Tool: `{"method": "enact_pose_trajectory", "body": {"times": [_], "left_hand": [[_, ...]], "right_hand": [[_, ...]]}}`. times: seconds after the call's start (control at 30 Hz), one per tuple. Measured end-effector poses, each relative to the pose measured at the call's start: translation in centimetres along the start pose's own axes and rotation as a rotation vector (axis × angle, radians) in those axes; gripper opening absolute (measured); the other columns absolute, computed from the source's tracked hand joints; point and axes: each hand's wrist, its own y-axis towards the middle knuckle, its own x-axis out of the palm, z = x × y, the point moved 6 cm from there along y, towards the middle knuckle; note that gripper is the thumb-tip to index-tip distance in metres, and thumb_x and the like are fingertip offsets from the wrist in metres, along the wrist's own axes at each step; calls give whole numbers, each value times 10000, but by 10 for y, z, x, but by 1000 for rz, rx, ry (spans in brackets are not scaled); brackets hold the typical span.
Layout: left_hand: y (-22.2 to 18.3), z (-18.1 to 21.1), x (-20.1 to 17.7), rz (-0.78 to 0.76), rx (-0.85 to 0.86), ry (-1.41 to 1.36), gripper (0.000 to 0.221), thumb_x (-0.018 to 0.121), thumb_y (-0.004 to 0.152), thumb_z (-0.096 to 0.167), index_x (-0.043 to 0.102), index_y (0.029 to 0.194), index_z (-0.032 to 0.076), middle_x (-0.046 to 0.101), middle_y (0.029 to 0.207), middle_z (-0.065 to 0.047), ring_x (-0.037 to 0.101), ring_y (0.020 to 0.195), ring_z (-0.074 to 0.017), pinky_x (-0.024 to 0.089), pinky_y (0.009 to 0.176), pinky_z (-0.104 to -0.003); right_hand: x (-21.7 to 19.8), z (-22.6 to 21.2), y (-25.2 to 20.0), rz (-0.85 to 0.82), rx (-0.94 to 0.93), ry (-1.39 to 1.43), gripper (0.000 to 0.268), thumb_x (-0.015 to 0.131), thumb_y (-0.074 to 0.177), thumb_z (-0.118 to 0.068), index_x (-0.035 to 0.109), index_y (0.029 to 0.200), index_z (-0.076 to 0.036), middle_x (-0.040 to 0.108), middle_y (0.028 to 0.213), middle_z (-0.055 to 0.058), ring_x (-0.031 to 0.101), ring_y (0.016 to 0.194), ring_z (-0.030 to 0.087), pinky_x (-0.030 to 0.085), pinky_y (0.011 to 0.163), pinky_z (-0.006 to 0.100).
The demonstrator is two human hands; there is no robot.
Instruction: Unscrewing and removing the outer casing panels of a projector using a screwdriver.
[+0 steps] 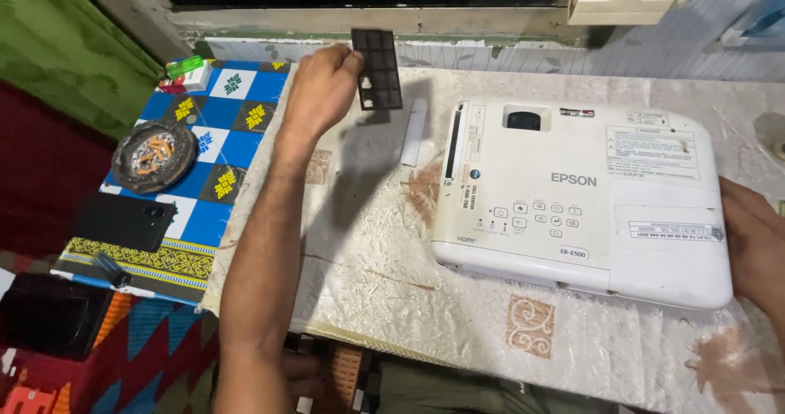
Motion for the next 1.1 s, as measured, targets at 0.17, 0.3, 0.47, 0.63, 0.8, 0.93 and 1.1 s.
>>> {"method": "enact_pose_trajectory", "body": {"times": [0.17,0.3,0.47,0.63,0.8,0.93,1.1], "left_hand": [[16,-82,29,-209,-315,-107,342,441,1025,328,694,1105,113,693,948,-39,564,714,-127,411,613,-302],[42,-125,45,-233,-310,83,419,465,1011,396,704,1127,72,705,1208,-142,655,1034,-276,490,848,-423],[35,-111,38,-134,-272,449,610,471,1050,576,671,1198,19,699,1203,-231,653,1087,-446,495,876,-580],[32,-93,31,137,-49,482,536,510,1095,559,699,1091,57,736,999,-250,671,911,-516,465,726,-620],[3,-36,34,265,304,271,674,373,1206,621,529,810,98,561,644,-102,537,607,-348,335,557,-484],[-23,17,49,54,437,12,653,365,1176,506,803,876,127,674,607,-74,715,686,-225,535,827,-402],[-64,46,86,-633,-111,86,690,434,936,687,742,858,74,762,768,-86,755,769,-233,575,905,-444]], "right_hand": [[11,40,-2,-9,-18,-43,548,616,896,101,627,1443,66,586,1519,276,515,1413,405,371,1219,436],[6,31,-3,-24,73,-62,585,670,838,88,648,1420,24,594,1492,241,526,1405,376,381,1194,398],[-4,11,3,-68,-47,-126,530,641,903,17,593,1431,6,588,1485,227,577,1337,361,421,1107,396],[-12,-7,9,-43,27,-116,363,620,990,21,621,1352,45,606,1454,204,601,1284,334,434,1060,357],[-32,-30,10,188,-54,-95,183,486,1034,128,632,1131,77,686,1324,237,647,1232,369,483,1067,443],[-35,-36,8,219,136,-38,219,505,1091,5,677,1222,32,731,1217,145,692,1116,280,524,960,377],[-27,-30,4,205,285,113,291,530,1132,-259,672,1264,-42,726,1071,79,655,938,168,493,779,306]]}}
